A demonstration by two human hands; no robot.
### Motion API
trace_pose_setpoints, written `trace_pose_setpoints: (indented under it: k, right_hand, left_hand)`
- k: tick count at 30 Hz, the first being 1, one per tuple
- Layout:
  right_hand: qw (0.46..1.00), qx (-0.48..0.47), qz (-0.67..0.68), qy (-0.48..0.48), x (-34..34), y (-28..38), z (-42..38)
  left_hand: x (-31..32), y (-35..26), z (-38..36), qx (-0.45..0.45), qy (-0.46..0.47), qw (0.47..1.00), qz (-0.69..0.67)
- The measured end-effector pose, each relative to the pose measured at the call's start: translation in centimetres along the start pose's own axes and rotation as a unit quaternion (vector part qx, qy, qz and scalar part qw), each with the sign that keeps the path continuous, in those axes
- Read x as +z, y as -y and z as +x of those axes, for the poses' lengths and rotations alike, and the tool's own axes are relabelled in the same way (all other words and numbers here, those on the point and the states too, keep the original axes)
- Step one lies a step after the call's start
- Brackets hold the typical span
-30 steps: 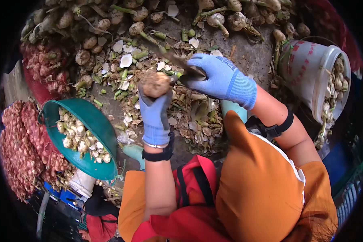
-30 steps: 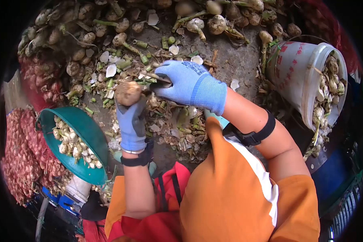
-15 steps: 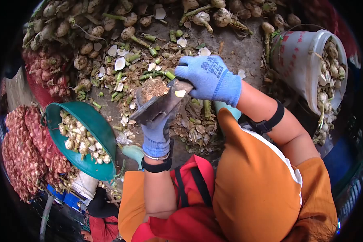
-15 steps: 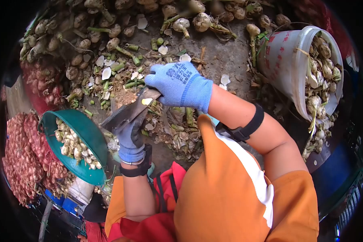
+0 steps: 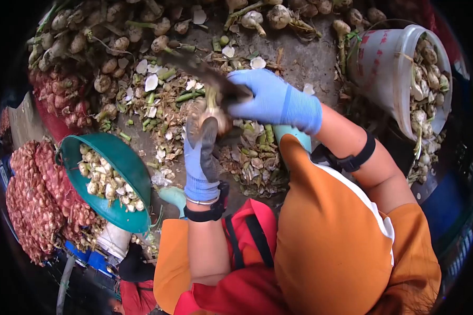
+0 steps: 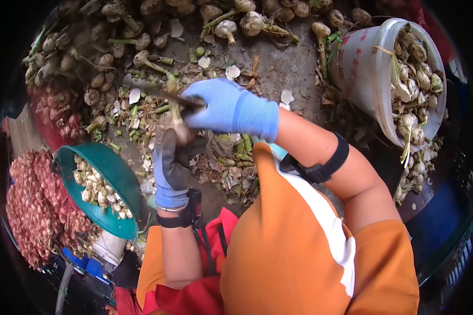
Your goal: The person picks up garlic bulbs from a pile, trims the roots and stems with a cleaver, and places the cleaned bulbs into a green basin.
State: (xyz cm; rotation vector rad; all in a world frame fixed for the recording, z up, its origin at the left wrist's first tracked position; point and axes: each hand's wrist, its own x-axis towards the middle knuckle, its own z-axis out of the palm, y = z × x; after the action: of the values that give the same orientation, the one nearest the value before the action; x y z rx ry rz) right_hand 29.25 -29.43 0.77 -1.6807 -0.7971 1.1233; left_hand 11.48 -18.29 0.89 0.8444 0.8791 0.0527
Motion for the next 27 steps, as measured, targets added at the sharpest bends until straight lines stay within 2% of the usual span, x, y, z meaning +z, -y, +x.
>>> trace_pose_setpoints:
  k: [2, 4, 5, 6, 7, 8, 9, 10, 12, 15, 16, 18, 19, 20, 21, 22, 23, 24, 25, 26, 27]
  right_hand:
    - [0.966, -0.14, -0.21, -0.051, 0.5, -0.5, -0.3]
    - [0.951, 0.003, -0.309, 0.016, -0.5, -3.6, 0.9]
    - [0.937, 0.039, -0.346, 0.014, -1.5, -3.9, 0.6]
    - [0.922, 0.074, -0.38, 0.011, -2.3, -4.1, 0.3]
    - [0.918, 0.05, -0.393, -0.02, -3.3, -3.1, -0.1]
    - [0.913, 0.03, -0.403, -0.052, -4.2, -2.1, -0.7]
    - [0.865, -0.1, -0.475, -0.129, -5.0, -2.9, -0.7]
    - [0.817, -0.12, -0.536, -0.175, -5.4, -2.9, -0.1]
    - [0.817, -0.04, -0.557, -0.14, -5.3, -5.7, 2.7]
    - [0.898, 0.067, -0.433, -0.047, -4.5, -7.3, 5.4]
    - [0.919, 0.016, -0.388, -0.068, -3.5, -6.3, 4.4]
    - [0.959, -0.056, -0.272, -0.048, -0.5, -5.3, 2.2]
    - [0.98, -0.033, -0.196, 0.027, 0.6, -4.3, 0.9]
    - [0.988, -0.013, -0.121, 0.1, 1.1, -3.3, -0.2]
    - [0.991, -0.031, -0.031, 0.123, 1.0, -3.1, -1.0]
    - [0.992, -0.03, -0.033, 0.122, 0.3, -2.5, -1.1]
    - [0.995, -0.012, -0.086, 0.052, -0.7, -1.6, -1.3]
    - [0.99, 0.006, -0.138, -0.016, -1.3, -1.0, -1.4]
    - [0.963, -0.036, -0.262, -0.041, -1.6, -1.1, -1.4]
    - [0.963, -0.038, -0.263, -0.041, -1.5, -1.0, -1.4]
    - [0.934, -0.093, -0.342, -0.045, -1.3, -1.1, -1.4]
  left_hand:
    - [1.3, -0.6, -0.4, 0.066, -0.052, 0.983, 0.162]
    - [1.2, -1.7, 0.2, 0.106, -0.07, 0.979, 0.161]
    - [0.8, -3.0, 0.1, 0.166, -0.105, 0.971, 0.139]
    - [-1.2, -4.6, 0.0, 0.214, -0.087, 0.966, 0.118]
    - [-1.8, -6.2, -0.8, 0.242, -0.103, 0.965, -0.002]
    - [-5.6, -7.7, -1.3, 0.214, 0.047, 0.96, -0.176]
    - [-6.9, -8.4, -1.9, 0.202, 0.168, 0.895, -0.362]
    - [-8.5, -8.8, -2.5, 0.188, 0.216, 0.849, -0.445]
    - [-7.6, -7.5, -1.5, 0.203, 0.186, 0.86, -0.43]
    - [-4.4, -3.8, 2.0, 0.067, 0.091, 0.942, -0.317]
    - [-3.5, -1.7, 3.0, 0.015, 0.072, 0.958, -0.277]
    - [-0.6, 1.5, 4.0, -0.026, 0.027, 0.978, -0.205]
    - [-1.8, 2.9, 4.9, -0.027, 0.021, 0.978, -0.206]
    - [-3.6, 4.9, 6.0, 0.135, 0.027, 0.982, 0.133]
    - [-3.8, 5.1, 6.2, 0.204, 0.041, 0.93, 0.302]
    - [-3.9, 5.2, 6.3, 0.278, 0.031, 0.847, 0.453]
    - [-2.2, 3.7, 5.6, 0.192, -0.012, 0.947, 0.258]
    - [-0.4, 2.0, 4.6, 0.095, -0.055, 0.993, 0.05]
    - [1.5, 0.5, 3.6, 0.117, -0.064, 0.98, 0.149]
    - [-0.5, 1.2, 3.8, 0.088, 0.042, 0.986, 0.133]
    - [-1.2, 2.2, 3.7, 0.112, 0.02, 0.991, 0.077]
